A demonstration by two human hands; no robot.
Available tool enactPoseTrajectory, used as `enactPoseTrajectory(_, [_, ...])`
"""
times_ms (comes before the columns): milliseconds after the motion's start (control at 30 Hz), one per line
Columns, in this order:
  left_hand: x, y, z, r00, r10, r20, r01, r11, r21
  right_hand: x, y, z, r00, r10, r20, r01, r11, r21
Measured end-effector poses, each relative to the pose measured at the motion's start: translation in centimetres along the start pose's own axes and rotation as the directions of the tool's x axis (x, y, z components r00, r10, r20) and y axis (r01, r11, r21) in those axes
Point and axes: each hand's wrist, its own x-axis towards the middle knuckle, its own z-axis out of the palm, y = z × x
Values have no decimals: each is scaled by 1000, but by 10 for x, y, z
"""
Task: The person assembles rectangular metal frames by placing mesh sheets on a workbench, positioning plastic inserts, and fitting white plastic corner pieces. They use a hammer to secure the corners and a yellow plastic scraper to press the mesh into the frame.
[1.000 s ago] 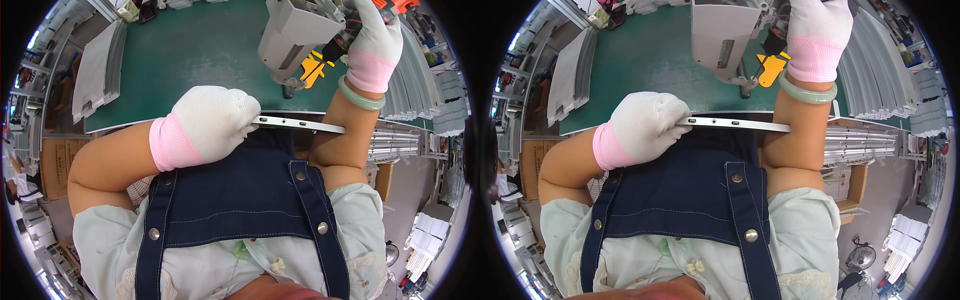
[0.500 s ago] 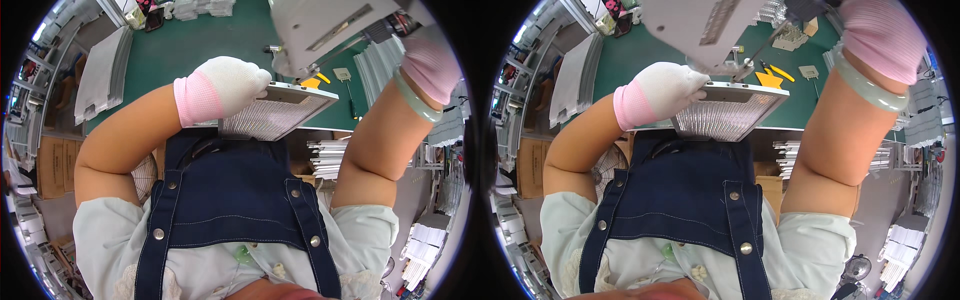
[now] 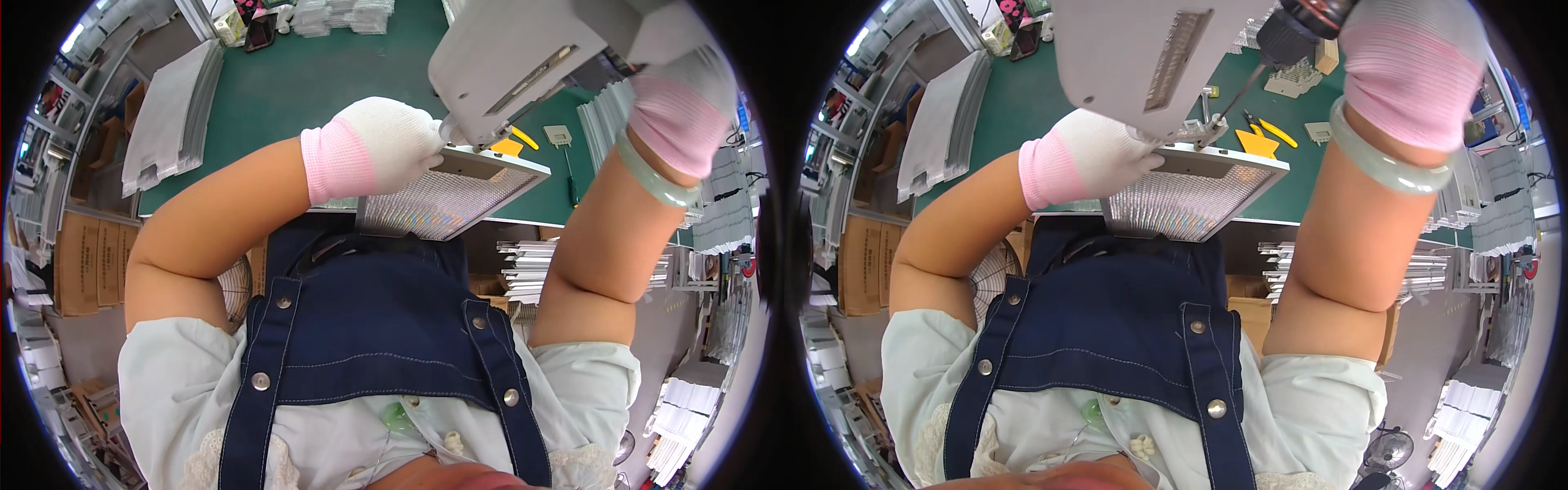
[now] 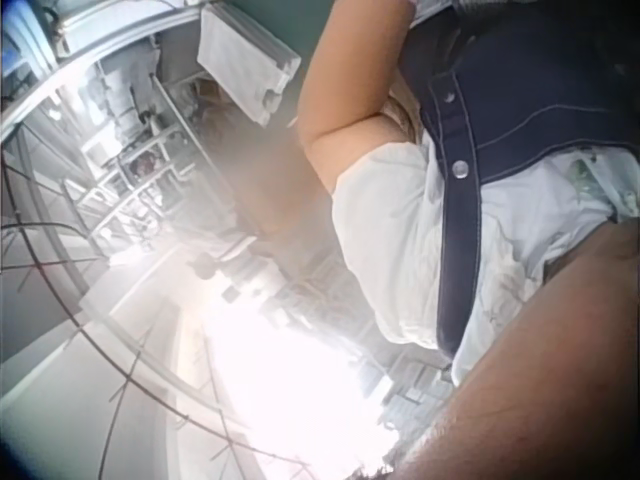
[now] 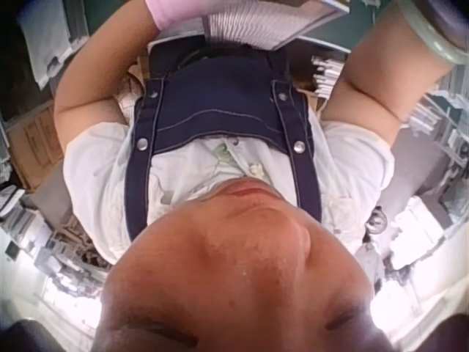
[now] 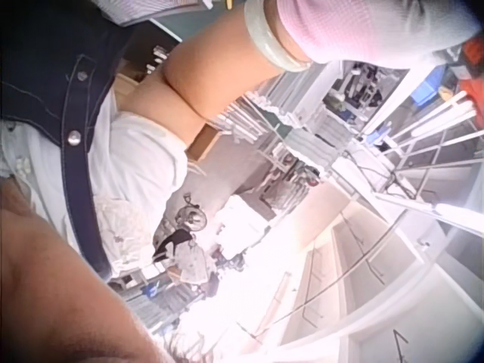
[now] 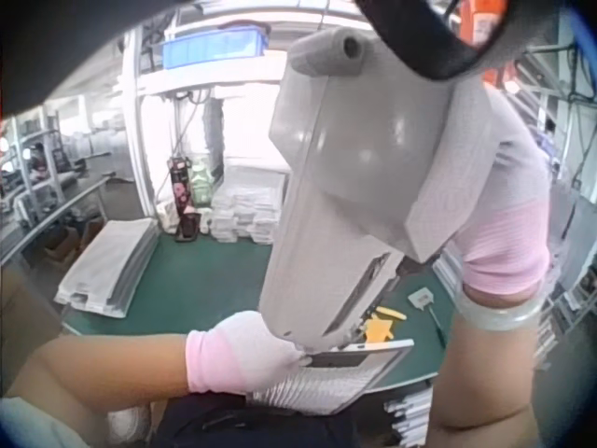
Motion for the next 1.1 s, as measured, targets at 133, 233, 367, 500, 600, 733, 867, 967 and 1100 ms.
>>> enactPoseTrajectory(133, [-2, -1, 9, 993, 4, -120, -20, 991, -132, -21, 24, 29, 887, 461, -4, -369, 716, 592])
enactPoseTrajectory(233, [-2, -4, 9, 997, -47, -60, 37, 988, -150, -27, 32, 19, 810, 581, 80, -472, 565, 677])
enactPoseTrajectory(367, [2, -5, 12, 998, -30, -51, 23, 991, -134, -26, 51, 13, 785, 618, 51, -512, 599, 616])
enactPoseTrajectory(500, [4, -5, 15, 998, -63, -20, 60, 987, -149, -25, 53, 24, 807, 589, 50, -475, 595, 649])
enactPoseTrajectory(600, [5, -6, 15, 998, -67, -8, 64, 981, -182, -26, 53, 27, 811, 584, 36, -469, 612, 637])
enactPoseTrajectory(733, [7, -3, 4, 996, -67, 54, 77, 975, -207, -28, 47, 30, 821, 571, -7, -448, 652, 612])
enactPoseTrajectory(867, [0, -10, 14, 998, -51, 23, 54, 982, -179, -41, 43, 53, 838, 545, -26, -416, 668, 617])
enactPoseTrajectory(967, [6, -6, 14, 996, 75, -41, -82, 977, -198, -43, 19, 52, 849, 522, -84, -402, 740, 539])
enactPoseTrajectory(1100, [4, -21, 41, 944, 114, -309, -171, 971, -166, -44, 3, 66, 873, 482, -75, -388, 780, 491])
